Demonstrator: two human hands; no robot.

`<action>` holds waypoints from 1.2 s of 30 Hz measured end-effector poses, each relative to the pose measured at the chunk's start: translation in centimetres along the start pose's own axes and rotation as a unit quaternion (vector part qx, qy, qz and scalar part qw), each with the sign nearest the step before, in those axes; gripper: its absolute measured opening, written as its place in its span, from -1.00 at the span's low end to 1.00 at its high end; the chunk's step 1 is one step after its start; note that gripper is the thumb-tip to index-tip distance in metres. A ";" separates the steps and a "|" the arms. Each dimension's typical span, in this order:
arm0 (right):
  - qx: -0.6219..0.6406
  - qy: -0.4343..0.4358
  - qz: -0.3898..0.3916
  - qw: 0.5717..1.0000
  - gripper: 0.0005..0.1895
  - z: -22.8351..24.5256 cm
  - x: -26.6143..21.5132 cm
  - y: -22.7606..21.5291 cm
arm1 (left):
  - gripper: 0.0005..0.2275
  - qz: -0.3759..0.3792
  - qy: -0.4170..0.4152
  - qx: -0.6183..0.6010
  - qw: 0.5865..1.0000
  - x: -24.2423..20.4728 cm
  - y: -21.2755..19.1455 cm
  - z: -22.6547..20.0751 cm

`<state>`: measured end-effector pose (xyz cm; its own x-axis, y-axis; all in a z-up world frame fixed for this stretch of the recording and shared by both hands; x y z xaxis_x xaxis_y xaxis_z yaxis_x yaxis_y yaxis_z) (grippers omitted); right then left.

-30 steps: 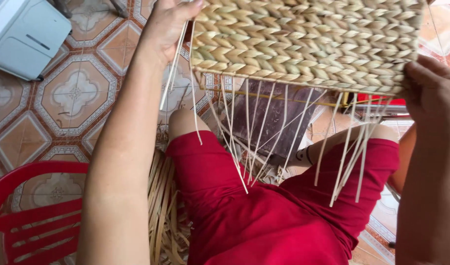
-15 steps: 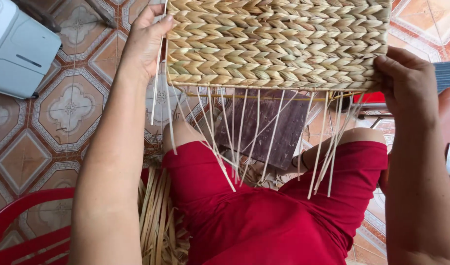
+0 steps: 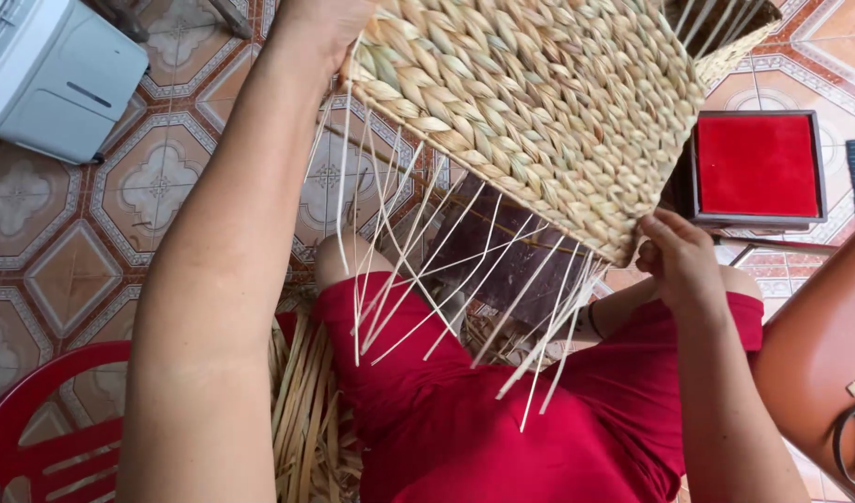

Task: Weaving a basket or furniture component using natural fibers over a metal frame.

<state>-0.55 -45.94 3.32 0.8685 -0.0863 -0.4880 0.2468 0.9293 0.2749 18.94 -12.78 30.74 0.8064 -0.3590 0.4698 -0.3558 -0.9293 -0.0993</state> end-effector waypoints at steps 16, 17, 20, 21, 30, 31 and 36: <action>-0.275 -0.396 -0.063 0.874 -0.08 10.6 -11.1 13.4 | -0.83 0.191 0.251 0.272 0.909 8.1 20.0 -5.6; -0.276 -0.400 -0.060 0.872 -0.08 11.6 -11.4 13.8 | -0.83 0.200 0.265 0.290 0.897 8.5 20.7 -5.5; -0.334 -0.547 -0.221 0.735 -0.23 16.6 -16.0 14.2 | -0.82 0.229 0.301 0.341 0.861 9.0 22.9 -5.2; -0.350 -0.565 -0.247 0.705 -0.18 18.6 -17.1 14.5 | -0.82 0.238 0.312 0.356 0.848 9.0 23.5 -5.4; -0.530 -0.391 -0.076 0.749 -0.46 24.9 -12.1 15.9 | -0.86 0.322 0.235 0.373 0.838 2.5 19.3 -10.2; -0.451 -0.391 -0.044 0.801 -0.55 25.2 -12.5 16.5 | -0.86 0.301 0.206 0.359 0.859 2.0 18.1 -11.0; -0.327 -0.318 -0.066 0.888 -0.68 24.8 -7.9 10.1 | -0.86 0.025 0.383 0.204 0.901 -9.6 2.3 -26.4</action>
<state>5.74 -44.76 30.52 0.9687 -0.2027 0.1431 0.2435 0.8877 -0.3909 -2.08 -9.14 49.12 0.1774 -0.3805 0.9076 -0.0536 -0.9246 -0.3772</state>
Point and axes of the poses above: each hand's wrist, its own x-axis towards the middle knuckle, its own y-axis out of the palm, z = x × y, the point moved 9 cm from there along x, towards the middle knuckle, and after that the axes turned 11 degrees about y, right-handed, at the moved point
